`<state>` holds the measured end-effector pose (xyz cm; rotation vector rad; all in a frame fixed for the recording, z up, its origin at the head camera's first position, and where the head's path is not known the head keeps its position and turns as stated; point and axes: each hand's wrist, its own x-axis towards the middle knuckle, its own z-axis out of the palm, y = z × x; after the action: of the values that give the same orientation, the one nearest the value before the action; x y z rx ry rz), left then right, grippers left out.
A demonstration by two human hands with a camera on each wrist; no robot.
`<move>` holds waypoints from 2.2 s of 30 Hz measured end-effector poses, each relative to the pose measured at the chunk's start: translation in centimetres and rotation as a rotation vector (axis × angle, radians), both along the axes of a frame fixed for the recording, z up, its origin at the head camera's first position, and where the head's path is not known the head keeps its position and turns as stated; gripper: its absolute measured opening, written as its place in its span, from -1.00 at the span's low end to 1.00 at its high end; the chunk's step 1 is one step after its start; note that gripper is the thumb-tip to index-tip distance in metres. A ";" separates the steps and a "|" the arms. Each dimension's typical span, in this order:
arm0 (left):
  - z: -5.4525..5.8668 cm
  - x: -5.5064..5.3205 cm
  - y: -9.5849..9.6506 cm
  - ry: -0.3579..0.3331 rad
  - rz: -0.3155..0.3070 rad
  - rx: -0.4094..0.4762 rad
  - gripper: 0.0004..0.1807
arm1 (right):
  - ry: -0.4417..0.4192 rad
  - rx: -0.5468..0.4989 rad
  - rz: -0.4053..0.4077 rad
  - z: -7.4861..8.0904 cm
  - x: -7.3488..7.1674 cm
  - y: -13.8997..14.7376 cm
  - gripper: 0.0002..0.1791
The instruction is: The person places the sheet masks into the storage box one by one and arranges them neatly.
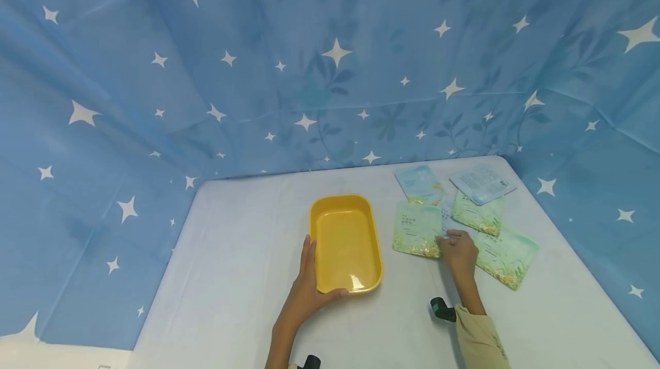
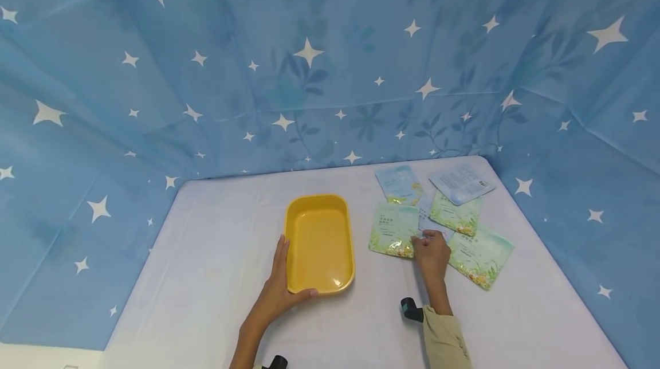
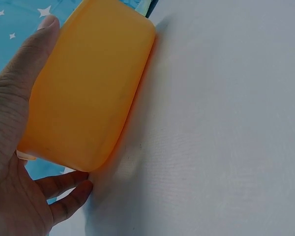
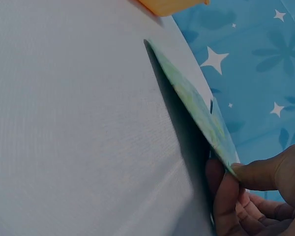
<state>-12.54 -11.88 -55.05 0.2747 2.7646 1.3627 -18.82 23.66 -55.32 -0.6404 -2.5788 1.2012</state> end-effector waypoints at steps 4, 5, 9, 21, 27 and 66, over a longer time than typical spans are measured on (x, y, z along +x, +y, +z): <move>-0.1 0.1 0.0 -0.007 -0.002 -0.001 0.40 | 0.022 -0.014 0.004 0.0 0.1 0.0 -0.63; -0.1 0.1 0.0 -0.008 -0.002 -0.003 0.40 | 0.027 -0.018 0.000 0.0 0.1 0.0 -0.65; -0.1 0.1 -0.1 -0.001 -0.002 0.001 0.39 | 0.029 -0.036 -0.015 -0.1 -0.1 -0.1 -0.67; -0.2 0.1 -0.1 0.006 -0.007 0.001 0.39 | -0.085 -0.092 0.087 0.6 -0.2 -0.3 -0.39; -0.2 0.0 -0.1 0.004 -0.002 -0.008 0.39 | -0.182 -0.200 0.140 1.0 -0.3 0.0 -0.35; -0.5 0.3 0.1 -0.005 -0.008 -0.005 0.37 | -0.113 -0.173 0.280 -0.2 -2.1 0.0 -0.17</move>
<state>-12.23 -11.80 -55.58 0.2812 2.7599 1.3532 -20.96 23.69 -55.51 -0.3964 -2.7485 1.5295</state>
